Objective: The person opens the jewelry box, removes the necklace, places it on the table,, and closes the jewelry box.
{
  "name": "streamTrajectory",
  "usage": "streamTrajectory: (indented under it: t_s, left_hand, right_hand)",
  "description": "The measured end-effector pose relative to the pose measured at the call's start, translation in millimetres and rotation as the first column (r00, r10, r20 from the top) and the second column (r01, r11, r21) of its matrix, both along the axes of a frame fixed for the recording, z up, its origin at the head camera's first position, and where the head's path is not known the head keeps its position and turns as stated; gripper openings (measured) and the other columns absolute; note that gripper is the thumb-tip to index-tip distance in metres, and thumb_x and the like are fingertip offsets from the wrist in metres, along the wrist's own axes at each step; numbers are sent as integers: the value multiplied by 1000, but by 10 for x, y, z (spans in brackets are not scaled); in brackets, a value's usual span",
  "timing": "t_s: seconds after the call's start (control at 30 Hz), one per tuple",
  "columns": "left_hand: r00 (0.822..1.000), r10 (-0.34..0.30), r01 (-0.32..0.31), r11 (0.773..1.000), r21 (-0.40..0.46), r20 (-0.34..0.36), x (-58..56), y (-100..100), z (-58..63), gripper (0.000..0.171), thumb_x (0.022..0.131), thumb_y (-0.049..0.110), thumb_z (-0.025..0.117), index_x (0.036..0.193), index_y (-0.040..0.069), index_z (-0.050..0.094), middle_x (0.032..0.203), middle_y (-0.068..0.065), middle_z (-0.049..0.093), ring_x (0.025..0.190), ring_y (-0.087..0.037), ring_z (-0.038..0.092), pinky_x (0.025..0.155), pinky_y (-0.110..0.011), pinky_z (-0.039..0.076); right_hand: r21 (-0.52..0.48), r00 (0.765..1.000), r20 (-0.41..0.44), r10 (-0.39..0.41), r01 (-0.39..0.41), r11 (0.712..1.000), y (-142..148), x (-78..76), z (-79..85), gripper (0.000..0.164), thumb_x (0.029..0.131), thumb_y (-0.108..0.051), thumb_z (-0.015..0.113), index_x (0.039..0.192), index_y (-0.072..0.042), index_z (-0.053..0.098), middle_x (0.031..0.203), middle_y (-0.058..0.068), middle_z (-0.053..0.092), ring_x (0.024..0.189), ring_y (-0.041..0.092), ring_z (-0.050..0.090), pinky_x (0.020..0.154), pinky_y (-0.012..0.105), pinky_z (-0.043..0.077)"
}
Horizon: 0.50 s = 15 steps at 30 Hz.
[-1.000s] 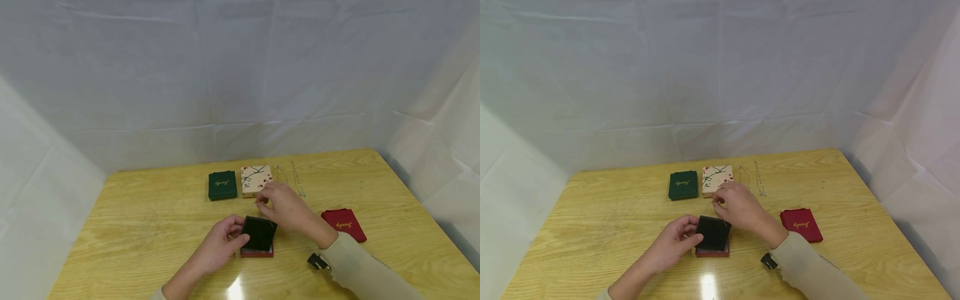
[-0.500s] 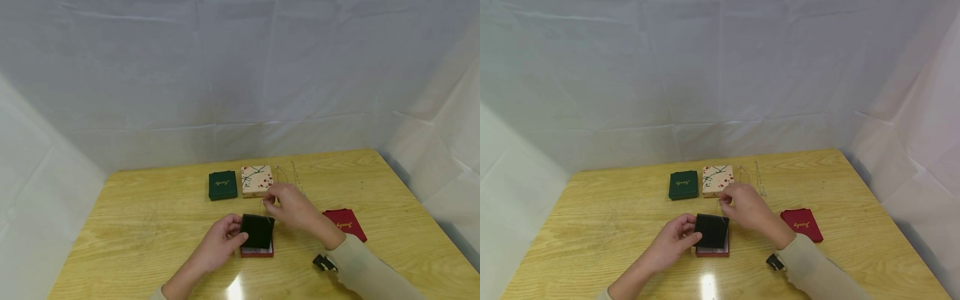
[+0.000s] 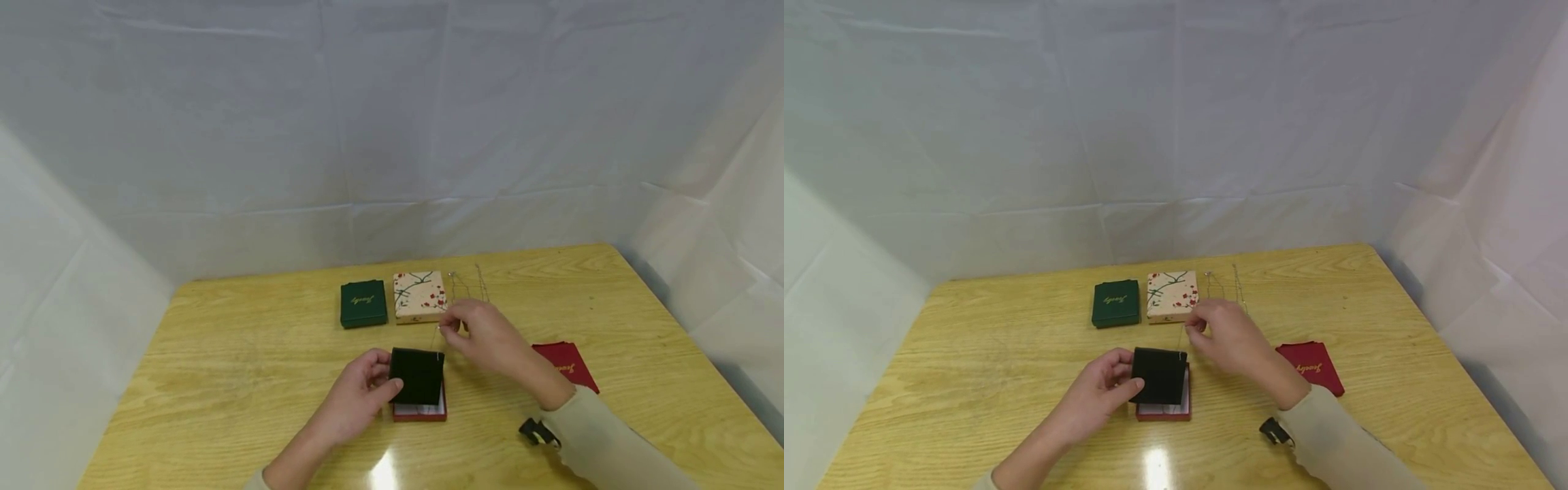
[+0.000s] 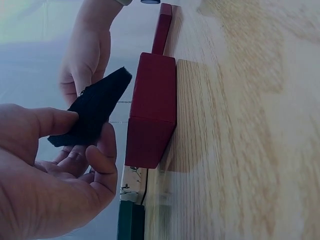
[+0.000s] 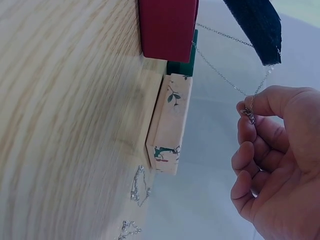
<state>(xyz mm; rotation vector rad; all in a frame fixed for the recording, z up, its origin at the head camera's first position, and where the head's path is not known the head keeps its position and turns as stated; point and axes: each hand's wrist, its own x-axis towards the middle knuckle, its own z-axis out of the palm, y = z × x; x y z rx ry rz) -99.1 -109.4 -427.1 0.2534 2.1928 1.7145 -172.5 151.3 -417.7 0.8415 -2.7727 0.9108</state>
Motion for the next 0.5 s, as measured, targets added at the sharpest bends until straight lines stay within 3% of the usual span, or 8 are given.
streamTrajectory:
  t_s: [0.5]
  left_hand:
    - [1000,-4,3,1000,26,16,-29,-17,-10,34,104,11,66,131,-5,56,121,-15,74,103,-24,69,82,-35,56]
  right_hand:
    - [1,999,30,-30,30,1000,65,-2,-38,6,98,-7,74,94,-11,76,86,-8,64,81,16,61,70,30,53]
